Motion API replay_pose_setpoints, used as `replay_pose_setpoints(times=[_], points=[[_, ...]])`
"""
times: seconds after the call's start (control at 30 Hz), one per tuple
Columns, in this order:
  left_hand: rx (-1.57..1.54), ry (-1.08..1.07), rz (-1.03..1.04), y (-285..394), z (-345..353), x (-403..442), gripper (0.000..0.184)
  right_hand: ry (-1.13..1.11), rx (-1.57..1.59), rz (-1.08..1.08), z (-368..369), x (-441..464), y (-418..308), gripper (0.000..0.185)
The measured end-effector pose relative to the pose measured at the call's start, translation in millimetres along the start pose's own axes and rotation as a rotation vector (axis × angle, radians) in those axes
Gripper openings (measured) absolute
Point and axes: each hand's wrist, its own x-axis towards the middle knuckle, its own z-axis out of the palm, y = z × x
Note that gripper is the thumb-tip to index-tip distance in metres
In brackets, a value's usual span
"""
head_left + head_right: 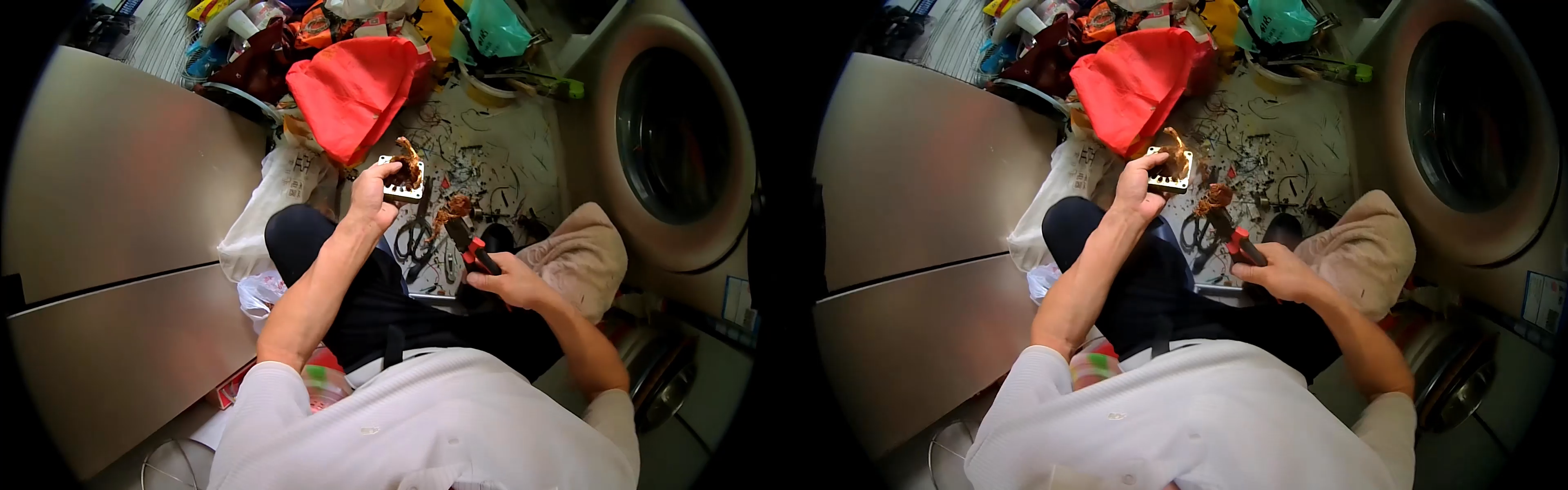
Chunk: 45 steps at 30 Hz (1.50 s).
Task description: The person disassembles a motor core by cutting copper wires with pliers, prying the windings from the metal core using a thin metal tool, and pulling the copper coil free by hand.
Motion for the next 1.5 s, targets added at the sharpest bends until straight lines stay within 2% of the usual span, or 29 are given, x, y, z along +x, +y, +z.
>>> replay_pose_setpoints(times=[0.13, 0.23, 0.37, 0.47, 0.53, 0.6, 0.8, 0.9, 1.0, 1.07, 1.2, 1.27, 1.33, 1.4, 1.5], points=[[0.066, -0.106, -0.004, 22, 9, 4, 0.021, 0.030, -0.016, 0.147, -16, 37, -1, 0.022], [0.081, -0.094, -0.051, 28, 1, 25, 0.027, 0.024, 0.247, 0.329, -24, 72, 6, 0.019], [0.118, -0.104, -0.059, 22, -5, 39, 0.033, 0.071, 0.331, 0.387, -23, 110, 35, 0.016], [0.142, -0.103, -0.046, 22, -10, 46, 0.032, -0.013, 0.288, 0.413, -28, 115, 33, 0.014], [0.171, -0.097, -0.015, 22, -12, 50, 0.032, -0.011, 0.403, 0.418, -27, 119, 32, 0.014], [0.110, -0.067, 0.000, 27, -10, 49, 0.033, -0.043, 0.397, 0.423, -28, 122, 30, 0.016], [0.123, -0.047, 0.031, 29, -16, 50, 0.034, 0.075, 0.313, 0.330, -30, 133, 38, 0.024], [0.074, -0.088, -0.033, 22, -18, 45, 0.031, 0.035, 0.281, 0.342, -34, 132, 33, 0.032], [0.003, -0.156, -0.128, 8, -13, 34, 0.031, 0.013, 0.411, 0.382, -39, 126, 29, 0.039], [0.028, -0.180, -0.175, -7, -15, 32, 0.031, -0.013, 0.506, 0.261, -35, 123, 24, 0.034], [0.081, -0.152, -0.173, -24, -15, 35, 0.031, -0.022, 0.552, 0.157, -28, 119, 19, 0.035], [0.060, -0.112, -0.136, -21, -12, 41, 0.031, -0.117, 0.344, 0.169, -30, 122, 31, 0.032], [0.069, -0.137, -0.187, -16, -10, 44, 0.030, -0.114, 0.294, 0.199, -32, 126, 41, 0.027], [0.068, -0.056, -0.200, -23, -12, 51, 0.031, -0.126, 0.264, 0.253, -34, 126, 41, 0.036], [0.077, -0.087, -0.177, -27, -11, 52, 0.031, -0.124, 0.222, 0.270, -36, 123, 34, 0.041]])
